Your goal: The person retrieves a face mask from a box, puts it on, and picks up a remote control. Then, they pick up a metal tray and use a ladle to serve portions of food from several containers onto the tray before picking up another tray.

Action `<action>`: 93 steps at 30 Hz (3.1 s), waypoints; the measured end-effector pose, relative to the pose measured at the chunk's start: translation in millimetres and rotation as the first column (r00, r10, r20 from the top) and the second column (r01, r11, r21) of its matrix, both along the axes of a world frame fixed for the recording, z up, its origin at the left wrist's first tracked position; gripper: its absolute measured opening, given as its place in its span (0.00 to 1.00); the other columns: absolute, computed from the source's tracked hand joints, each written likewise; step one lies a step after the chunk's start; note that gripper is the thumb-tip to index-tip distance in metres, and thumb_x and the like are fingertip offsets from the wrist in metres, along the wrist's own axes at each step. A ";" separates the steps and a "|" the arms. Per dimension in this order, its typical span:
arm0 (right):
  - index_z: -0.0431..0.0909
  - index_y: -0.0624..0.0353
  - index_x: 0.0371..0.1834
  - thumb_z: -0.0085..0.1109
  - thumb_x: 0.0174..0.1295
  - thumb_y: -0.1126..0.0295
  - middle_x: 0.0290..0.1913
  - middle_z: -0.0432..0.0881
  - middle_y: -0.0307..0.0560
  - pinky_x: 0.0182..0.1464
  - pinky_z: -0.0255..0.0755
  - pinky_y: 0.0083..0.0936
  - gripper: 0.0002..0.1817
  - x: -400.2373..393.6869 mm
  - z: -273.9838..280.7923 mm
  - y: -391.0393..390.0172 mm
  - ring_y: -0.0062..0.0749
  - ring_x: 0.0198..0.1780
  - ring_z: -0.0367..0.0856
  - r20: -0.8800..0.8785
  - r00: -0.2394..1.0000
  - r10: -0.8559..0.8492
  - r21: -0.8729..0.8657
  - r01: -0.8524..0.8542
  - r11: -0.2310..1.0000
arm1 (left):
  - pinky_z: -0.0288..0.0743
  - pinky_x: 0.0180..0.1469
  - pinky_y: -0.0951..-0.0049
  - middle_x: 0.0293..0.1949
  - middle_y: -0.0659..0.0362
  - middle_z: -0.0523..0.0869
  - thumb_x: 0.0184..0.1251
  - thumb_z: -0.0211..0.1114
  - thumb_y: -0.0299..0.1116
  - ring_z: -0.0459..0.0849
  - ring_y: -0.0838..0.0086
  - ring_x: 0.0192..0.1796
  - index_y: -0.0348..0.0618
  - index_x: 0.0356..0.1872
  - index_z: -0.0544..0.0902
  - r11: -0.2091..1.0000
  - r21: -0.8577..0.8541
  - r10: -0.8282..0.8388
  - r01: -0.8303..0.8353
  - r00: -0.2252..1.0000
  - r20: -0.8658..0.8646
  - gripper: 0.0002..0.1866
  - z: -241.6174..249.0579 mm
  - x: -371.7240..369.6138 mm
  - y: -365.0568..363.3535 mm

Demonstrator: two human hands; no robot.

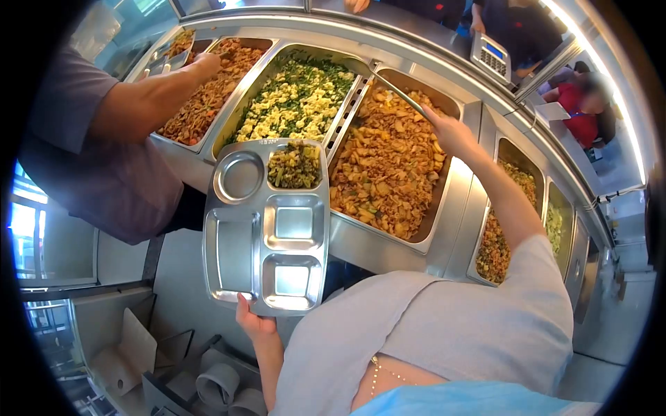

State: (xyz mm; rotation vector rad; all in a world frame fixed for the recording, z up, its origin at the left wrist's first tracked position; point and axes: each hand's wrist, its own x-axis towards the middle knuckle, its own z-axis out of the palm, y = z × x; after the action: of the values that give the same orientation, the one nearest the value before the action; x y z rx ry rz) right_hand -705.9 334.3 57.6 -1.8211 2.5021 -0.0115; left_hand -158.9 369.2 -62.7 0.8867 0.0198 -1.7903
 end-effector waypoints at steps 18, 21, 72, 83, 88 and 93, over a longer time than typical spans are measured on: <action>0.63 0.65 0.51 0.39 0.60 0.75 0.31 0.76 0.58 0.28 0.72 0.41 0.15 78.9 -39.7 -251.4 0.50 0.29 0.78 0.140 0.984 -0.110 0.147 0.089 0.985 | 0.69 0.57 0.56 0.50 0.54 0.77 0.63 0.56 0.35 0.76 0.61 0.52 0.38 0.55 0.69 0.956 0.097 -0.280 0.276 0.960 0.028 0.21 -1.6 27.9 -190.9; 0.62 0.67 0.51 0.39 0.61 0.74 0.33 0.77 0.59 0.32 0.74 0.40 0.16 95.5 -17.6 -251.7 0.47 0.34 0.79 0.157 0.968 -0.194 0.272 0.146 0.951 | 0.70 0.55 0.57 0.48 0.54 0.78 0.63 0.57 0.35 0.77 0.61 0.51 0.37 0.53 0.70 0.952 0.111 -0.285 0.286 0.958 -0.026 0.20 -13.3 34.2 -217.3; 0.55 0.52 0.68 0.42 0.65 0.75 0.25 0.65 0.37 0.11 0.56 0.08 0.26 159.0 104.4 -17.0 0.12 0.15 0.61 0.843 -0.516 -0.155 0.397 0.400 0.826 | 0.68 0.58 0.59 0.51 0.54 0.76 0.66 0.55 0.39 0.75 0.62 0.54 0.37 0.55 0.68 0.954 -0.105 -0.291 0.281 0.952 -0.098 0.21 39.9 -152.2 -288.3; 0.56 0.49 0.68 0.50 0.56 0.77 0.30 0.72 0.49 0.30 0.70 0.34 0.33 176.6 31.4 51.5 0.42 0.27 0.74 0.357 0.931 -0.078 -0.027 0.093 0.995 | 0.66 0.60 0.56 0.52 0.53 0.75 0.64 0.57 0.40 0.74 0.59 0.55 0.36 0.55 0.68 0.960 -0.089 -0.276 0.266 0.953 -0.123 0.22 59.7 -162.3 -253.5; 0.57 0.46 0.67 0.49 0.55 0.74 0.32 0.70 0.45 0.28 0.70 0.34 0.33 156.9 33.4 60.6 0.39 0.26 0.74 0.002 1.000 -0.005 0.086 0.005 0.996 | 0.66 0.60 0.55 0.53 0.52 0.75 0.65 0.57 0.41 0.74 0.58 0.56 0.35 0.55 0.69 0.956 -0.105 -0.290 0.274 0.941 -0.177 0.23 56.7 -151.5 -238.9; 0.60 0.49 0.66 0.51 0.53 0.80 0.26 0.71 0.43 0.23 0.67 0.28 0.34 140.4 38.1 48.2 0.32 0.22 0.73 0.284 0.945 0.162 -0.336 -0.060 0.940 | 0.66 0.59 0.55 0.53 0.52 0.75 0.65 0.56 0.41 0.73 0.58 0.56 0.35 0.54 0.69 0.969 -0.085 -0.242 0.232 0.960 -0.138 0.23 49.0 -134.1 -232.6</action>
State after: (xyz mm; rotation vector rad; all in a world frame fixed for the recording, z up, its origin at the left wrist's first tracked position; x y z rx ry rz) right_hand -565.5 382.6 95.7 -1.8899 2.2746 -0.6877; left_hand -292.9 136.5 -13.8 0.7298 -0.0543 -2.0661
